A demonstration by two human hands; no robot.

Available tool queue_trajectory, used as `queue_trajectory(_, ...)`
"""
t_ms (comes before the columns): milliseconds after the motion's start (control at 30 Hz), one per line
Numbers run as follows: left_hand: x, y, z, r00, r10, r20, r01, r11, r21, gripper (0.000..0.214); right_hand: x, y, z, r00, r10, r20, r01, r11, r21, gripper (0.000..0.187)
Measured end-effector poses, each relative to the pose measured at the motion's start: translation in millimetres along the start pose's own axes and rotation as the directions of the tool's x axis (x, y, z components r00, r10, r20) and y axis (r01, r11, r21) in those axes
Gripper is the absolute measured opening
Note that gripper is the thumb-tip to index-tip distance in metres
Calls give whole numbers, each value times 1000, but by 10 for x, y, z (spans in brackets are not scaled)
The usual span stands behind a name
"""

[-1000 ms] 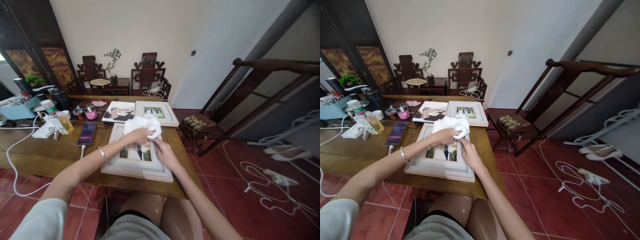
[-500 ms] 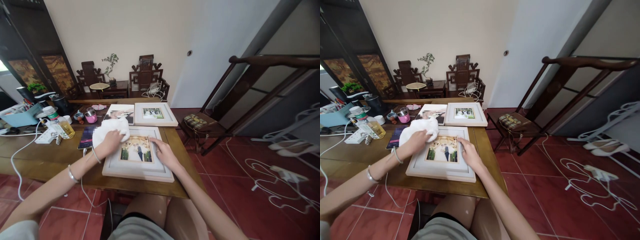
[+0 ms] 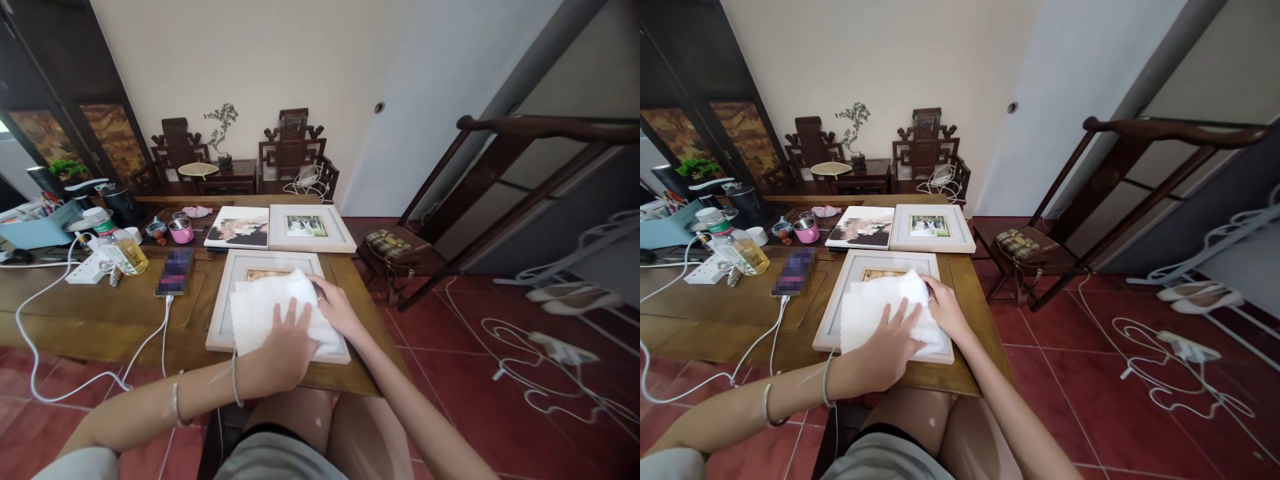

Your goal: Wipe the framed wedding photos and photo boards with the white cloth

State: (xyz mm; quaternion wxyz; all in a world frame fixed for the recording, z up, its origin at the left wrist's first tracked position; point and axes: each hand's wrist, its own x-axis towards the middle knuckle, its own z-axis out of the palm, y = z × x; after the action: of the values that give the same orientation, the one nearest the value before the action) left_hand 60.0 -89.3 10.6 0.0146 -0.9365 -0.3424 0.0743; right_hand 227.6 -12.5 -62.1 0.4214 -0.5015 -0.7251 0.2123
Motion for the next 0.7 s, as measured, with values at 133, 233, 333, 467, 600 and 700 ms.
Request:
queue_trajectory(133,-92,-97,2,1000,5,22,-5,1000,30,32,-12,35,24,1000,-21,-10,20,999,-32,65)
queue_trajectory(233,-272,-260,1,998,-34,49,32,998,45,32,-17,56,40,999,-35,-12,34,999,-28,65)
queue_trajectory(333,-504,-463,-31,990,-131,58,126,989,73,36,-20,49,35,1000,-30,-10,29,999,-26,67)
queue_trajectory(467,-709,-696,-63,976,-194,94,187,979,85,41,-23,16,18,1000,-30,-2,30,999,-43,68)
queue_trajectory(600,-547,-922,26,976,-216,30,212,972,96,50,-26,10,10,999,-41,12,42,998,-50,68)
queue_trajectory(700,-228,-1185,79,957,-276,-86,285,953,107,57,-29,32,11,998,-58,9,58,997,-41,69)
